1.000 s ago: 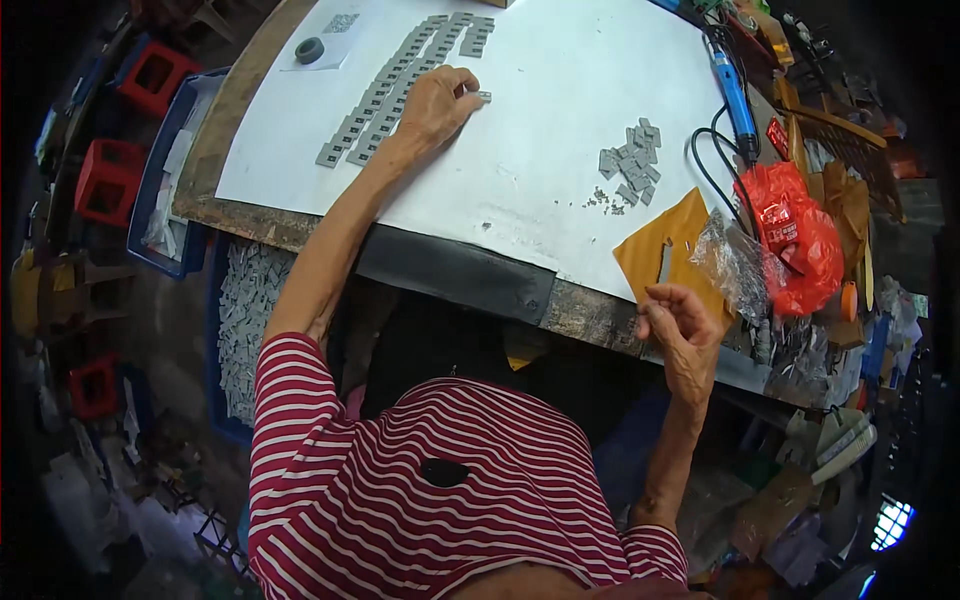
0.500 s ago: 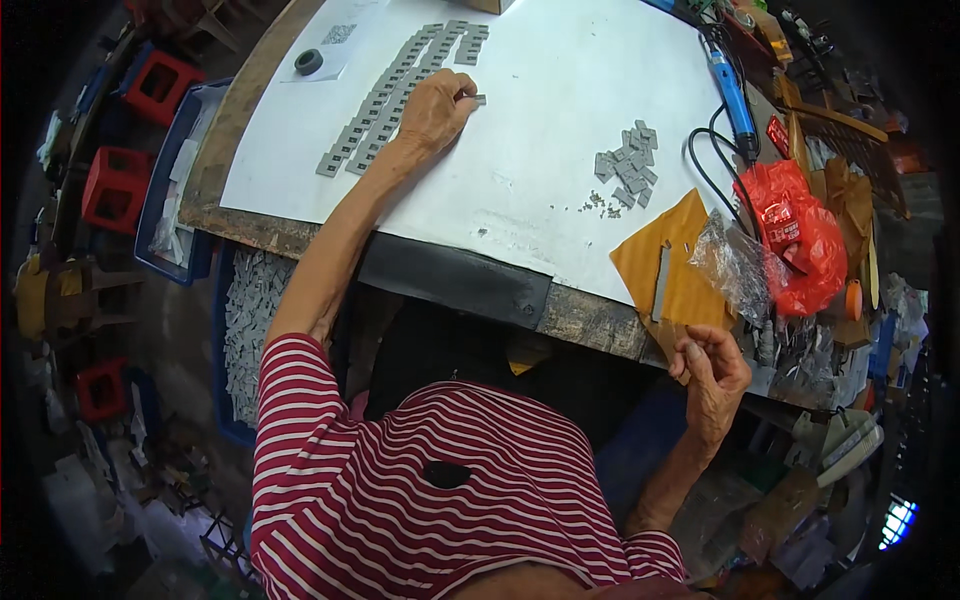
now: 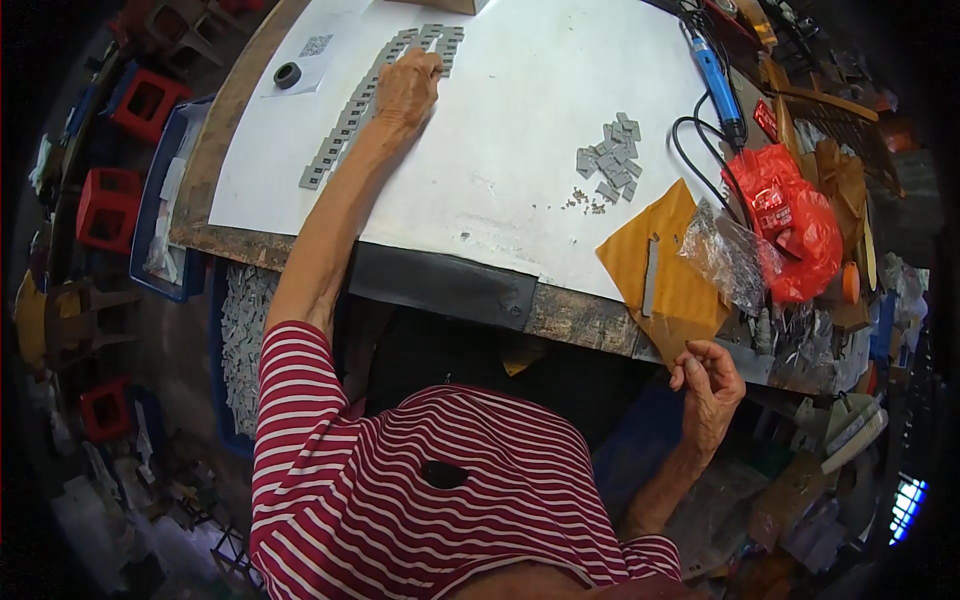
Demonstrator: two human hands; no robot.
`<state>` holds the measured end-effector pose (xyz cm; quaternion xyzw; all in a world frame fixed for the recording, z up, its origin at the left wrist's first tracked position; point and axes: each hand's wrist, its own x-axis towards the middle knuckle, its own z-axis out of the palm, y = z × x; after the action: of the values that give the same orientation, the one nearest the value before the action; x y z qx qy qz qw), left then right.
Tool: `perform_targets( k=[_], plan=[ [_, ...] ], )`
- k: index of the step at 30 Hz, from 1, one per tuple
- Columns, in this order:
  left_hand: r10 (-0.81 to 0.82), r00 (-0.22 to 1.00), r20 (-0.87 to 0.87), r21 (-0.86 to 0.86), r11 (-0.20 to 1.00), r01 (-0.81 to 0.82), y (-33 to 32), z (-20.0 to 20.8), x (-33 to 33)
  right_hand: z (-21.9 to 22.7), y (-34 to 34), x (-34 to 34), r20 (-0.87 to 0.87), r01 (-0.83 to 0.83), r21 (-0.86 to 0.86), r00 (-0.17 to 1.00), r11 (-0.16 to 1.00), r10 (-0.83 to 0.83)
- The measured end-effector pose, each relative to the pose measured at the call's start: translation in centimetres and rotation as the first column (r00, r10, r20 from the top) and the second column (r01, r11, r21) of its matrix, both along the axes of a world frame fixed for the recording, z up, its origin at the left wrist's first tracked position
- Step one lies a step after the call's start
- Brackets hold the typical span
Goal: Assembling small hardware components by manually inserting metal pins into plastic housings at a workbench.
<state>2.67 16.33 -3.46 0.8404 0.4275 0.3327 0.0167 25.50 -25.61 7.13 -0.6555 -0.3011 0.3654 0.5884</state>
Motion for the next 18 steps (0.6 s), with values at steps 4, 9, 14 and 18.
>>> perform_targets(
  k=[4,9,14,18],
  plan=[
    [-0.016,1.0,-0.022,0.057,0.998,0.017,0.7,-0.6,0.2,-0.2,0.1,0.2,0.009,0.004,0.025,1.0,1.0,-0.004],
    [-0.054,0.998,-0.035,0.125,0.991,0.058,1.9,-1.2,-0.9,0.0,1.2,0.4,0.032,0.031,-0.005,0.999,1.0,-0.031],
    [-0.19,0.975,0.113,0.027,0.982,0.188,-2.6,1.1,1.7,-0.1,2.0,1.2,0.014,0.025,0.012,1.0,1.0,-0.025],
    [-0.396,0.91,0.125,-0.129,0.903,0.41,-6.1,1.7,4.8,-0.3,3.0,0.9,0.094,0.059,-0.05,0.994,0.997,-0.054]
  ],
)
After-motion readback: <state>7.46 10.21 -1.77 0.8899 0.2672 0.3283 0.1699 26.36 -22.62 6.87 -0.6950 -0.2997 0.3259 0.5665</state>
